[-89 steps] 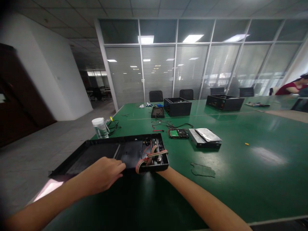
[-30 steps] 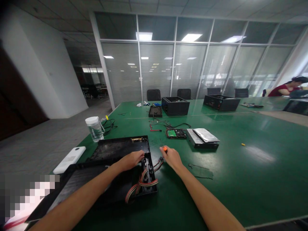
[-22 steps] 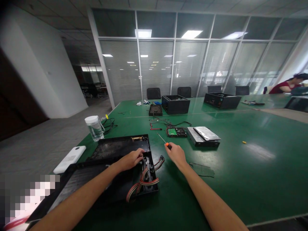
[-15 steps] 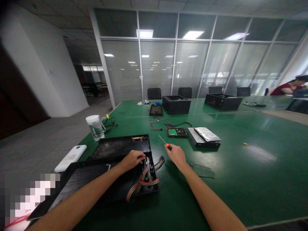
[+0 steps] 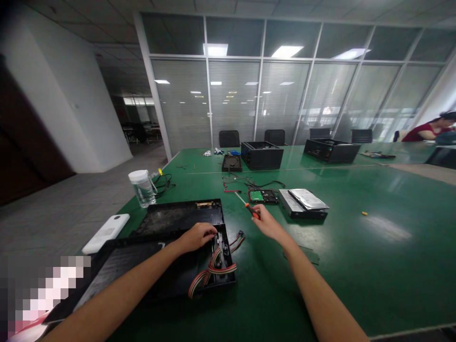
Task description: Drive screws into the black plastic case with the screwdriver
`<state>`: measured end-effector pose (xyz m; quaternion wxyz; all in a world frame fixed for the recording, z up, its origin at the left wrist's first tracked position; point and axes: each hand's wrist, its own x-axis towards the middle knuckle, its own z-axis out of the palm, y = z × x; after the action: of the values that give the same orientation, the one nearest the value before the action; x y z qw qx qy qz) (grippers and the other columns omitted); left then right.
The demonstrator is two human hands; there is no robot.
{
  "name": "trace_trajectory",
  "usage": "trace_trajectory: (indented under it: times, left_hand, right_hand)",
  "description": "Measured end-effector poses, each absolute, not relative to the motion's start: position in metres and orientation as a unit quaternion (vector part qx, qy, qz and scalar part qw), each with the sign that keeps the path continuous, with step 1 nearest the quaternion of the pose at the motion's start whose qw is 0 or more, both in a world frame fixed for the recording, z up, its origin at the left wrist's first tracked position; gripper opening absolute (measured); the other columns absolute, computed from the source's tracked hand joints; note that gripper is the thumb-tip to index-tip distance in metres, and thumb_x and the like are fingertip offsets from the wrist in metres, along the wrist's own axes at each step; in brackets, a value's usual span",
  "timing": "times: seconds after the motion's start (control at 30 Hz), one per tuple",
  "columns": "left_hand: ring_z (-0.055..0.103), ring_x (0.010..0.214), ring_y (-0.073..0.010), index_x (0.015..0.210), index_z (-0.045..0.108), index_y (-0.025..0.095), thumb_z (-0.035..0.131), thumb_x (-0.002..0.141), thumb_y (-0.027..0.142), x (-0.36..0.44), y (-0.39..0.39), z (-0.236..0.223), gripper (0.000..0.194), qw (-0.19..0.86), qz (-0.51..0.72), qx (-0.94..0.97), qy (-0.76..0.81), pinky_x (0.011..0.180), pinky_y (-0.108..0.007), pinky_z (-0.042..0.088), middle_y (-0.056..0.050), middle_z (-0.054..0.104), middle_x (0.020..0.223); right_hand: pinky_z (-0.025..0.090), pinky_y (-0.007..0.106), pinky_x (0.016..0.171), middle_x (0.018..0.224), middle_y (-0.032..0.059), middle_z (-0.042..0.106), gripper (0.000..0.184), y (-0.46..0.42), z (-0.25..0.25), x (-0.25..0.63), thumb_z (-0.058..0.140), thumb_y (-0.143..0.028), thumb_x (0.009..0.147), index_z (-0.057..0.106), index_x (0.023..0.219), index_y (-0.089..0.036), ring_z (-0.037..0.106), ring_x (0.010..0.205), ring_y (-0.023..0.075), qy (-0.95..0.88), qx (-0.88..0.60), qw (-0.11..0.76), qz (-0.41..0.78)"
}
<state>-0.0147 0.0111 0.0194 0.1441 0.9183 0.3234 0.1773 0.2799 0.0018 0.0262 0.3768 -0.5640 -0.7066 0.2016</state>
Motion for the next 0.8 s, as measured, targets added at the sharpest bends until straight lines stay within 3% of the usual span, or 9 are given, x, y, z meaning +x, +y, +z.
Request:
trace_trajectory:
  times: [0.17,0.3,0.67,0.8]
  left_hand:
    - [0.057,0.077,-0.0145,0.093,0.063,0.015,0.051,0.080,0.015,-0.011,0.010,0.020,0.017,0.146,0.177,0.914,0.336,0.074,-0.023,0.044,-0.004,0.063,0.086]
    - [0.058,0.076,-0.0146,0.092,0.063,0.014,0.050,0.080,0.016,-0.011,0.012,0.017,0.018,0.172,0.184,0.903,0.347,0.071,-0.023,0.044,-0.005,0.064,0.084]
    - [0.058,0.074,-0.0146,0.090,0.066,0.015,0.052,0.078,0.017,-0.011,0.012,0.015,0.019,0.199,0.201,0.892,0.353,0.069,-0.023,0.043,-0.004,0.065,0.082]
    - [0.058,0.073,-0.0144,0.089,0.065,0.015,0.052,0.077,0.016,-0.010,0.010,0.016,0.019,0.203,0.204,0.889,0.357,0.068,-0.022,0.043,-0.003,0.065,0.081]
  right_hand:
    - [0.036,0.023,0.054,0.061,-0.0019,0.050,0.031,-0.015,0.046,0.266,0.043,-0.045,0.082,0.057,0.081,-0.017,0.044,0.055,0.0117,-0.704,-0.523,0.434,0.207]
    - [0.035,0.022,0.056,0.061,-0.0014,0.050,0.030,-0.024,0.043,0.244,0.043,-0.043,0.083,0.056,0.073,-0.018,0.045,0.057,0.0118,-0.693,-0.514,0.489,0.130]
    - [0.036,0.023,0.059,0.066,0.0010,0.060,0.033,-0.024,0.035,0.238,0.041,-0.043,0.084,0.060,0.078,-0.018,0.053,0.060,0.0130,-0.737,-0.529,0.417,0.050]
    - [0.034,0.023,0.060,0.068,0.0025,0.063,0.036,-0.033,0.060,0.227,0.037,-0.045,0.086,0.060,0.078,-0.019,0.057,0.063,0.0143,-0.773,-0.541,0.331,-0.017]
